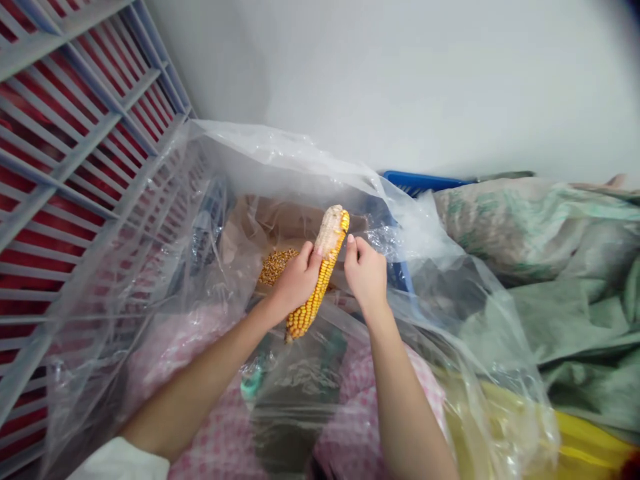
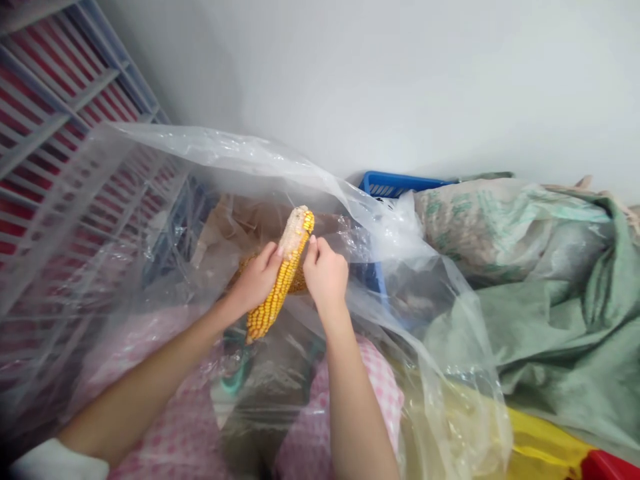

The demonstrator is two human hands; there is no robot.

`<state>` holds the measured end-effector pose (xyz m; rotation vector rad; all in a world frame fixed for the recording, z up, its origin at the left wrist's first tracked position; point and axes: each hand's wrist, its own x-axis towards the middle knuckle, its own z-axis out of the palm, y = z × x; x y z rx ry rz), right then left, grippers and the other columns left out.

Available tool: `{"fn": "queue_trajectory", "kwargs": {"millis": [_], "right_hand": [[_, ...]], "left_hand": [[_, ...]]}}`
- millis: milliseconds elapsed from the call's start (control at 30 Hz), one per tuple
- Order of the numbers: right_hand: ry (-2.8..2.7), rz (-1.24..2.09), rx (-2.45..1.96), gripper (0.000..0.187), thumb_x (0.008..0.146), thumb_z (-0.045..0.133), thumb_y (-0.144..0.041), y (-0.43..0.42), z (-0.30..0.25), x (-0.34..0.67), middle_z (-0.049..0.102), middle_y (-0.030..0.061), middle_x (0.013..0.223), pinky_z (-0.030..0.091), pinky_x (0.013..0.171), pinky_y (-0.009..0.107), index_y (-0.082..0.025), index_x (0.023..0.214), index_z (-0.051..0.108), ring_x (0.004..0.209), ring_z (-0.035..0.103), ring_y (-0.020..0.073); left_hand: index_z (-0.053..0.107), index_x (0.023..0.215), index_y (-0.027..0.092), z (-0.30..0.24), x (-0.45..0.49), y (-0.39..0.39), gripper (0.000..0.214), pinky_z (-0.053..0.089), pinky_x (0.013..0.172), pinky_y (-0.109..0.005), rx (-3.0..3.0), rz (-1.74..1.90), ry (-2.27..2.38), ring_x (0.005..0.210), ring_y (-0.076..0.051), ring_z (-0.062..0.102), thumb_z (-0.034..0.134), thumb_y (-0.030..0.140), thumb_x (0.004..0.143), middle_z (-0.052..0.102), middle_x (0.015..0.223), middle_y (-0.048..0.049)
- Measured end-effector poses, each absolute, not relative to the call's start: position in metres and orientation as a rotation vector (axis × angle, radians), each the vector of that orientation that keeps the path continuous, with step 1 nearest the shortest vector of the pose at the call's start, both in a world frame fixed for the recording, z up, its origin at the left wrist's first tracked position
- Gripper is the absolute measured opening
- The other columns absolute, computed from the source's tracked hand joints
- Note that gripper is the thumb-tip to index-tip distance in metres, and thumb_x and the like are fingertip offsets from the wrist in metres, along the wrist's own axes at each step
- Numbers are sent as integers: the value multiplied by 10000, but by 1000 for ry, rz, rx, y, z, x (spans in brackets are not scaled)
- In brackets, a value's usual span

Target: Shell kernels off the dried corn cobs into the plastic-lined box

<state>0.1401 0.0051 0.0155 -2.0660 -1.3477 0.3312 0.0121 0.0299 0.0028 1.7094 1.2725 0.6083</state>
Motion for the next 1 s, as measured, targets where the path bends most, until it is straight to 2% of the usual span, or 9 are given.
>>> {"fn": "queue_trajectory", "kwargs": {"millis": [100,200,333,433,633,800,900,1000], "right_hand": [[-1401,263,-2041,446,886,260,-432,9,14,143,374,-15,484,187,527,254,-178,583,466,473,301,103],[-1394,271,-2050,501,880,247,-488,10,16,150,371,-10,472,179,521,254,-177,539,443,471,285,104],[-1308,391,-2041,514,855,295,-540,3,24,162,357,-19,462,213,510,240,-171,518,414,474,320,99],[-1249,436,-1934,459,848,344,-523,1,29,167,383,-32,496,259,527,219,-169,582,466,510,375,94],[-1236,640,-1848,445,820,400,-528,4,32,174,370,-39,493,256,508,216,-162,576,471,491,340,81],[-1356,761,-1879,433,828,400,-492,-2,36,187,315,-46,474,220,487,222,-166,546,434,466,287,76],[-1423,697,-1980,429,838,394,-458,-6,39,190,301,-42,465,206,489,232,-168,521,396,465,281,80],[-1483,469,-2009,404,855,372,-422,-7,36,184,299,-36,479,194,506,241,-175,536,357,483,276,89]], "left_hand": [[514,866,185,9,7,33,332,409,698,-270,1527,604,1073,773,-164,547,303,442,872,591,816,-34],[551,935,180,9,0,39,382,432,740,-300,1379,620,978,830,-191,572,327,478,852,621,839,-51],[554,921,176,8,-7,50,388,408,816,-315,1410,663,1173,936,-206,555,329,484,849,619,922,-64],[529,879,175,12,-10,54,379,397,782,-291,1560,612,1270,953,-210,533,323,492,851,604,892,-62],[442,784,201,17,-9,48,342,361,676,-235,1767,559,1175,768,-152,523,257,471,883,550,749,0],[417,771,221,12,-8,44,285,276,567,-229,2019,450,1222,580,-134,470,265,428,893,457,601,30],[415,765,222,6,-4,41,280,272,568,-233,2076,418,1193,576,-140,473,265,420,894,441,590,27],[408,748,216,2,2,38,296,303,595,-235,2022,498,1148,598,-133,476,263,429,894,457,613,24]]}}
